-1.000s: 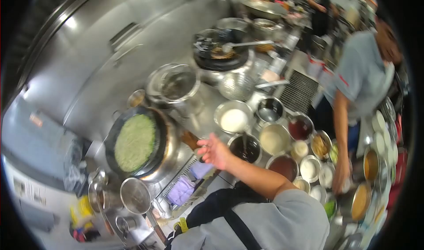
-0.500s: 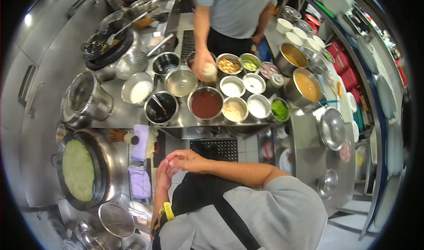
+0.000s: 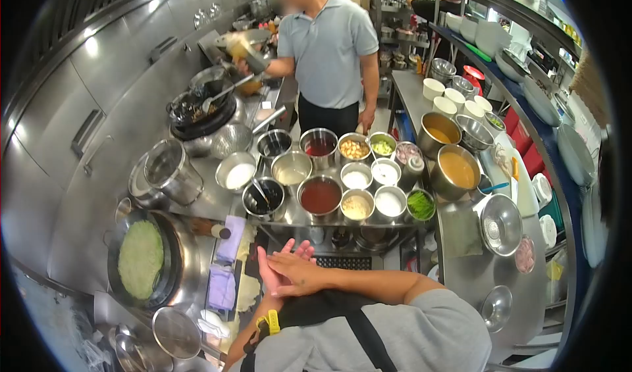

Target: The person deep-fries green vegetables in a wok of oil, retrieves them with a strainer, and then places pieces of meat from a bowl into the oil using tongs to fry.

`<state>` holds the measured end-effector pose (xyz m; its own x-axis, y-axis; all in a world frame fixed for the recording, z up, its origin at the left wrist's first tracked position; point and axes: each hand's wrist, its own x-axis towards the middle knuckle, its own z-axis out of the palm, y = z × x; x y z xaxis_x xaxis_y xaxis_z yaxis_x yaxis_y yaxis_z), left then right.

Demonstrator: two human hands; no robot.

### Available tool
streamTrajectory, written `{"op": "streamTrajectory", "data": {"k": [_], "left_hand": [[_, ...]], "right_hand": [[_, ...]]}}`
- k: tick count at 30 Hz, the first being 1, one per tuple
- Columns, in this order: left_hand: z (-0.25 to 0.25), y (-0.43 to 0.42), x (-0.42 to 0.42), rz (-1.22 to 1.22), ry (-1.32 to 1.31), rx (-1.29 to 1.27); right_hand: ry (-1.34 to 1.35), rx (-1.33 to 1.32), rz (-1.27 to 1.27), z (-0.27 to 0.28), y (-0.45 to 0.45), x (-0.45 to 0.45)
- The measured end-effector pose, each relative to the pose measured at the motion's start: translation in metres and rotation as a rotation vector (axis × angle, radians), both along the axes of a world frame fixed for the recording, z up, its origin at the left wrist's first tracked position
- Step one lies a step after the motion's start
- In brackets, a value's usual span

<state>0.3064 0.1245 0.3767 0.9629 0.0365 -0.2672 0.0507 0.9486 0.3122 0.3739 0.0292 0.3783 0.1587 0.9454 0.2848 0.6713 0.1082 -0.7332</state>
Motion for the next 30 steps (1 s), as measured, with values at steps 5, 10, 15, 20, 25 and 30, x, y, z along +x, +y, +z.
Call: {"op": "streamTrajectory", "data": {"k": [5,10,15,20,25,30], "left_hand": [[0.01,-0.031,0.011,-0.011,-0.124,-0.041],[0.007,-0.05,0.017,-0.022,-0.103,-0.085],[-0.013,-0.076,0.012,0.107,-0.045,-0.079],[-0.011,-0.093,0.006,0.177,-0.046,-0.072],[-0.01,-0.103,0.007,0.189,-0.01,-0.072],[-0.002,-0.113,0.012,0.166,0.007,-0.021]], "right_hand": [[-0.084,-0.027,-0.054,0.03,-0.019,0.01],[0.023,0.008,-0.026,0.022,-0.042,0.015],[0.043,0.11,0.007,0.002,-0.058,0.014],[-0.003,0.111,0.061,-0.021,-0.064,0.01],[0.071,0.278,0.079,-0.022,-0.074,0.011],[0.004,0.187,0.061,-0.02,-0.084,0.012]]}}
